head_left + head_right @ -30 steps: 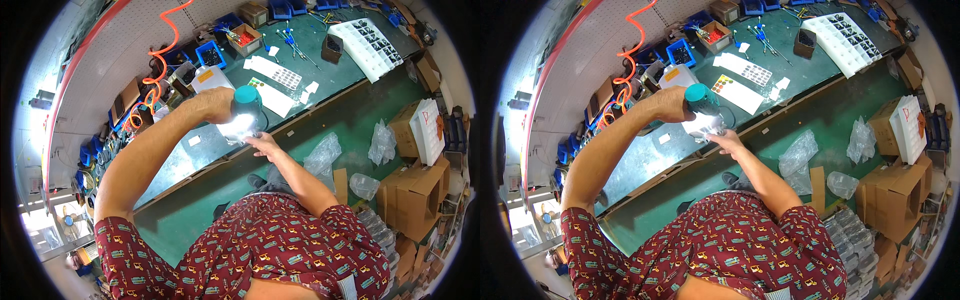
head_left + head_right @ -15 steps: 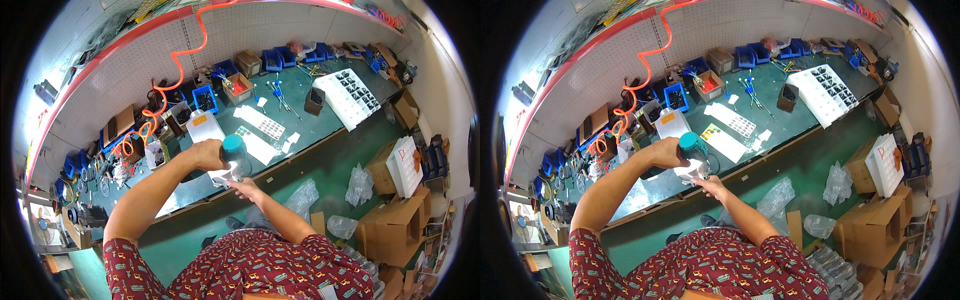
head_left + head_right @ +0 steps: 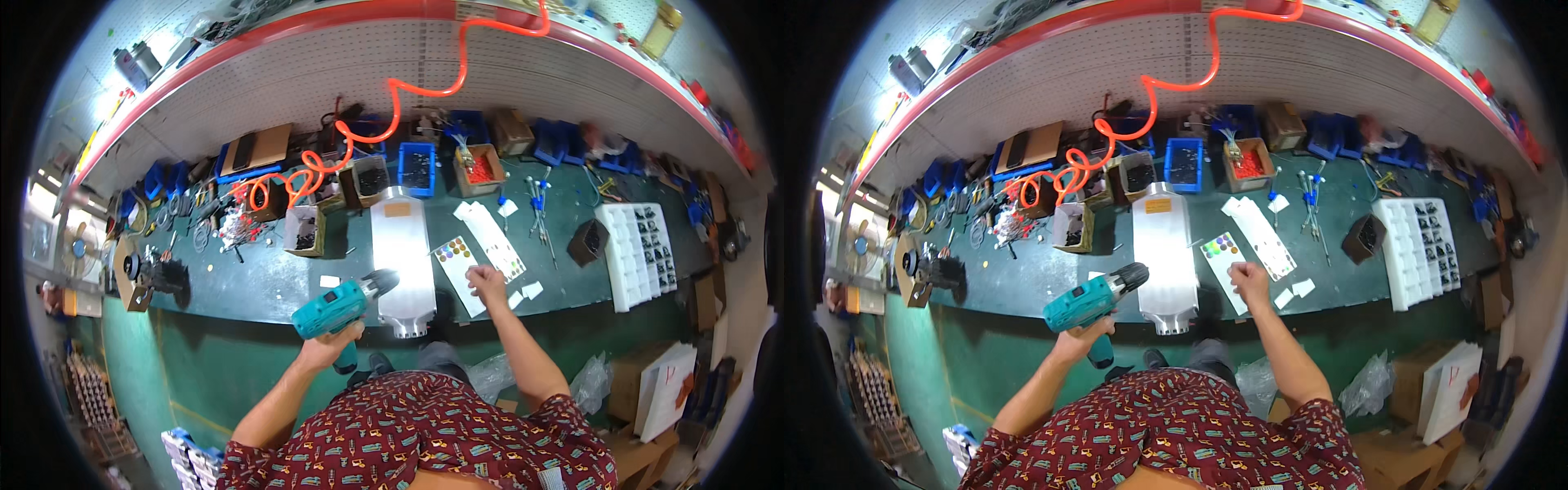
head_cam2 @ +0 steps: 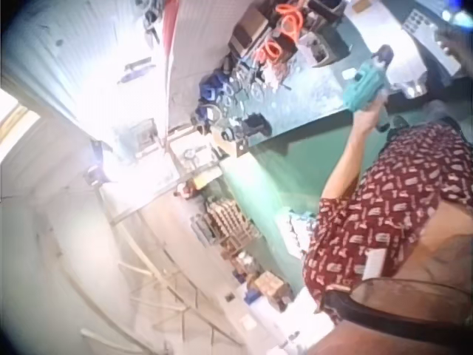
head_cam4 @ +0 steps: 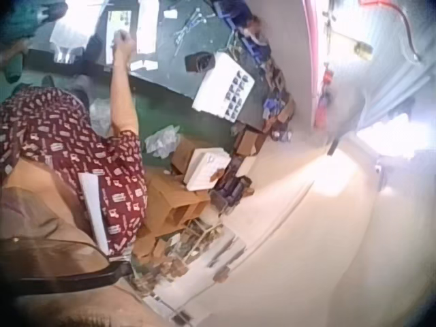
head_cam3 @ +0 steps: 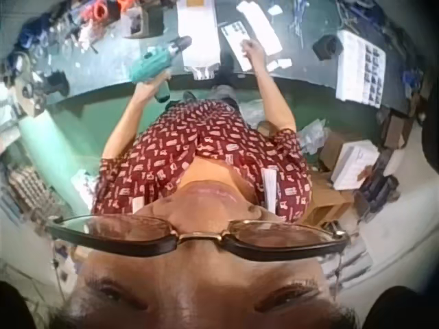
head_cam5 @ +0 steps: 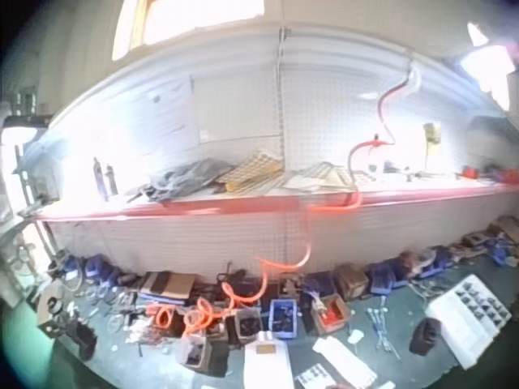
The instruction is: The person assembles an electronic device by applying adhesive labels to a translucent plastic housing, attaching a metal heatsink, and securing components with a cordless drill. They handle wires, a black plastic base, and fasteners, then place the assembled unit into a cardboard box.
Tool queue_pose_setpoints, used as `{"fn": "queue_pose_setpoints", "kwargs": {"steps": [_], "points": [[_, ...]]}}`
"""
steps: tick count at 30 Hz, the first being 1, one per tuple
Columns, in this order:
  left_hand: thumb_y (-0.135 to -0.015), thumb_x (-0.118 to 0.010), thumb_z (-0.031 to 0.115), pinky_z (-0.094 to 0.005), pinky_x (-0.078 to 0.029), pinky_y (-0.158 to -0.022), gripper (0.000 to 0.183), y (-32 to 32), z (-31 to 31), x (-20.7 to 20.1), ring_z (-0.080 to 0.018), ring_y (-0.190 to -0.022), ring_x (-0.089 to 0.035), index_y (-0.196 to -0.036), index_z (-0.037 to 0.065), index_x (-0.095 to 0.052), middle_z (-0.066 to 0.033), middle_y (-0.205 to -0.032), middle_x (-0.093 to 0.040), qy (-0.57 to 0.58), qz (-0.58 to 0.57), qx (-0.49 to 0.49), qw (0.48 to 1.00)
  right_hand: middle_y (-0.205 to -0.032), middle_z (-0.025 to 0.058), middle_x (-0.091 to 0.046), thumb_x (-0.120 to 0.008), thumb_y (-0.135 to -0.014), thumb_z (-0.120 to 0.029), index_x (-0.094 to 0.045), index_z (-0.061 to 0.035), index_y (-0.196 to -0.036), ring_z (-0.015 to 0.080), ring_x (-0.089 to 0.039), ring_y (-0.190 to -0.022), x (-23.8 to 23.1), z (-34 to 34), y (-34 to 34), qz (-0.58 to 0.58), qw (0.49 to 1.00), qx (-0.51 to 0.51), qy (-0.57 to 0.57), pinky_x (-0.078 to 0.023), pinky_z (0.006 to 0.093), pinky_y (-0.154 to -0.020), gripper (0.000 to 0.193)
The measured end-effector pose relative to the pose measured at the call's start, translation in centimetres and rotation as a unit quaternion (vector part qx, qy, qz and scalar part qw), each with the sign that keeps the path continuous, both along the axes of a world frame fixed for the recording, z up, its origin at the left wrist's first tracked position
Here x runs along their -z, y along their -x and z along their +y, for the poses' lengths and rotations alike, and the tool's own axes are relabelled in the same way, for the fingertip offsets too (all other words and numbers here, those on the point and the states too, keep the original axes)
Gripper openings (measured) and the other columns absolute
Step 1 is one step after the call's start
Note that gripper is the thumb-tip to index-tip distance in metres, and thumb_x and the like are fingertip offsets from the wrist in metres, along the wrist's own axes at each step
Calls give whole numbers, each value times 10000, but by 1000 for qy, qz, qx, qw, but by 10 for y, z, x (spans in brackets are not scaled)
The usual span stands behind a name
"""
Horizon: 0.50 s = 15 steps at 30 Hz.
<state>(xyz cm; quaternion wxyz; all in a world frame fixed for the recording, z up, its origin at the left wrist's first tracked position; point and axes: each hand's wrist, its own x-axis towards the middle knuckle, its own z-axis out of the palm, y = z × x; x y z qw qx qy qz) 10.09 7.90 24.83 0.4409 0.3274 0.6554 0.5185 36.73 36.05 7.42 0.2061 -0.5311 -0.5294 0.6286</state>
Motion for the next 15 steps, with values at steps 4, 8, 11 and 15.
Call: {"fn": "queue_pose_setpoints", "kwargs": {"steps": [4, 8, 11, 15], "points": [[-925, -718, 53, -313, -564, -732, 274, -15, -12, 4, -154, -813, -675, -1185, -7, -655, -71, -992, -699, -16, -33, -171, 985, -846, 60, -716, -722, -914, -133, -726, 16, -1061, 118, -654, -740, -45, 89, 99, 29, 971, -121, -205, -512, 271, -636, 210], [-928, -716, 67, -330, -565, -739, 257, -33, -18, -2, -163, -820, -680, -1167, -13, -665, -84, -1002, -708, 4, -2, -256, 967, -910, 167, -736, -701, -870, -87, -731, -5, -985, 284, -715, -830, -55, 155, 232, 72, 869, -251, -420, -549, 383, -744, 145], [-917, -726, 86, -337, -565, -753, 265, -48, -39, 3, -171, -819, -682, -1159, -9, -674, -80, -1004, -708, 39, 23, -282, 958, -1011, 143, -745, -734, -817, -97, -752, -65, -995, 310, -712, -967, -39, 176, 323, -15, 819, -420, -390, -551, 433, -845, 182], [-785, -763, 144, -338, -531, -747, 232, -65, -41, -6, -182, -806, -658, -966, 8, -711, -77, -942, -686, 155, 58, -328, 930, -1053, 167, -743, -776, -765, -151, -746, -86, -1090, 340, -708, -994, 14, 203, 393, -168, 693, -602, -361, -564, 438, -841, 332]]}}
